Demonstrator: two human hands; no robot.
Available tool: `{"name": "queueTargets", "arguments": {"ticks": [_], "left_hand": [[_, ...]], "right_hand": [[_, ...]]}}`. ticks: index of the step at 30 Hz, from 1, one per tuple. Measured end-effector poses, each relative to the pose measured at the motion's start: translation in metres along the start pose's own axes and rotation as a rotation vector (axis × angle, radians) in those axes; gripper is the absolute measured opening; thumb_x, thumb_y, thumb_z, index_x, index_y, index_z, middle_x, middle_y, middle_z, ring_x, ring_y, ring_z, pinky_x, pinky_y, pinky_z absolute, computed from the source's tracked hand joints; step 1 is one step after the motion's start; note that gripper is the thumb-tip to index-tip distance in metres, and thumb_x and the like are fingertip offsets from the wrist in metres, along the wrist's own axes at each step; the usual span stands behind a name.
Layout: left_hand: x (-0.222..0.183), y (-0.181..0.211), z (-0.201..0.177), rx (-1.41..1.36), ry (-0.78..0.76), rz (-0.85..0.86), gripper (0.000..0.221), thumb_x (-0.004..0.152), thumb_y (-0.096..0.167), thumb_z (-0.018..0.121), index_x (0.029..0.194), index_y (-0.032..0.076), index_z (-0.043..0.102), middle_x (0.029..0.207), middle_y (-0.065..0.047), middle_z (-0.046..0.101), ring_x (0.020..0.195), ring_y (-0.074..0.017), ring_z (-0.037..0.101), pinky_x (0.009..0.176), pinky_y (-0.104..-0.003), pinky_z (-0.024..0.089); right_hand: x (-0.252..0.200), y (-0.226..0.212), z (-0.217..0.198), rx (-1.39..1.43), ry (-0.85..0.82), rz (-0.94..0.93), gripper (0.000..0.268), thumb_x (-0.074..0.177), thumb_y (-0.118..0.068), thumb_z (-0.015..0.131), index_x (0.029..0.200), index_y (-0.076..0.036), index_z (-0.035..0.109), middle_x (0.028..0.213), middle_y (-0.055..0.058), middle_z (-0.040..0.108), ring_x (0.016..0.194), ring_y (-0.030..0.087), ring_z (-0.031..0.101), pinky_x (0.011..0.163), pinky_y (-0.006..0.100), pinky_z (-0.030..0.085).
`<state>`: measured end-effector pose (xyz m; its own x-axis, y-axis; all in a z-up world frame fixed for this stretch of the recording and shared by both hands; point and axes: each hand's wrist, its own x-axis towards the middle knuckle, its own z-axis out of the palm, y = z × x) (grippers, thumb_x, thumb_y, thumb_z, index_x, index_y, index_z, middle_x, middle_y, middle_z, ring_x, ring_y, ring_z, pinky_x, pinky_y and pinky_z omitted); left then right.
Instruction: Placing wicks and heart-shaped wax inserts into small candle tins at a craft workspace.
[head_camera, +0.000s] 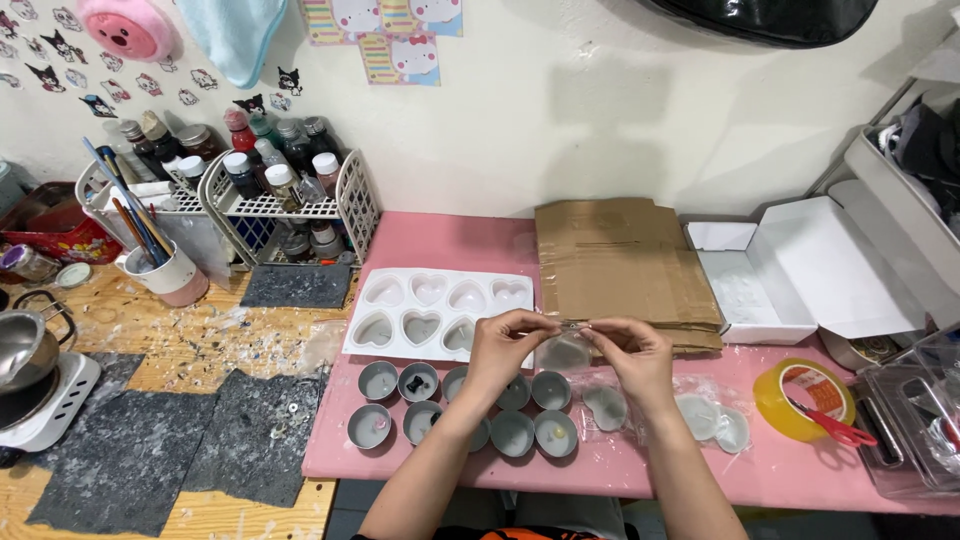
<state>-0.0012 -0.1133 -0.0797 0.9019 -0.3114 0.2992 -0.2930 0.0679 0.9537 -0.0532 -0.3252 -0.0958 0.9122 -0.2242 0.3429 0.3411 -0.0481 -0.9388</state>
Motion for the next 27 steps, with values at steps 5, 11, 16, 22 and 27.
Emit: {"name": "queueTargets", "arguments": {"ticks": [5,11,16,22,27], "left_hand": [[-0.006,0.052,0.001,0.002,-0.018,-0.107,0.027,0.087,0.005,0.077,0.113,0.003,0.069,0.096,-0.007,0.081,0.086,-0.0105,0.076,0.07,-0.026,0.059],[-0.008,-0.003,0.002,-0.159,-0.019,-0.13,0.024,0.091,0.005,0.075,0.113,0.0,0.07,0.102,-0.008,0.081,0.094,-0.0128,0.078,0.072,-0.024,0.059],[-0.024,0.034,0.011,-0.138,-0.04,-0.167,0.025,0.094,0.009,0.072,0.118,0.002,0.069,0.11,-0.008,0.079,0.097,-0.0129,0.075,0.07,-0.025,0.057],[-0.064,0.018,0.037,0.213,-0.165,0.12,0.032,0.1,0.019,0.065,0.131,0.009,0.064,0.135,-0.01,0.067,0.129,-0.0231,0.061,0.104,-0.039,0.053],[-0.092,-0.024,0.092,0.924,-0.348,0.321,0.045,0.091,0.023,0.063,0.134,0.01,0.062,0.14,-0.019,0.057,0.136,-0.0348,0.05,0.115,-0.058,0.027]], "right_hand": [[-0.006,-0.018,0.014,0.075,0.009,0.151,0.038,0.088,0.004,0.071,0.125,0.001,0.061,0.103,0.015,0.078,0.095,0.02,0.077,0.081,0.031,0.064],[-0.026,0.005,0.006,0.009,-0.091,0.204,0.037,0.086,0.004,0.072,0.123,0.001,0.066,0.106,0.013,0.079,0.097,0.018,0.076,0.084,0.03,0.063],[-0.051,-0.015,-0.011,0.001,0.089,0.268,0.022,0.088,0.004,0.076,0.109,0.001,0.077,0.1,0.014,0.078,0.088,0.016,0.072,0.075,0.029,0.058],[-0.069,0.013,-0.095,0.042,0.525,0.106,0.024,0.092,0.0,0.075,0.116,-0.001,0.068,0.107,0.005,0.074,0.095,0.01,0.068,0.085,0.023,0.055],[-0.085,0.039,-0.107,-0.176,0.403,0.134,0.048,0.081,0.003,0.077,0.125,-0.001,0.058,0.103,0.009,0.072,0.092,0.013,0.07,0.079,0.025,0.058]]}}
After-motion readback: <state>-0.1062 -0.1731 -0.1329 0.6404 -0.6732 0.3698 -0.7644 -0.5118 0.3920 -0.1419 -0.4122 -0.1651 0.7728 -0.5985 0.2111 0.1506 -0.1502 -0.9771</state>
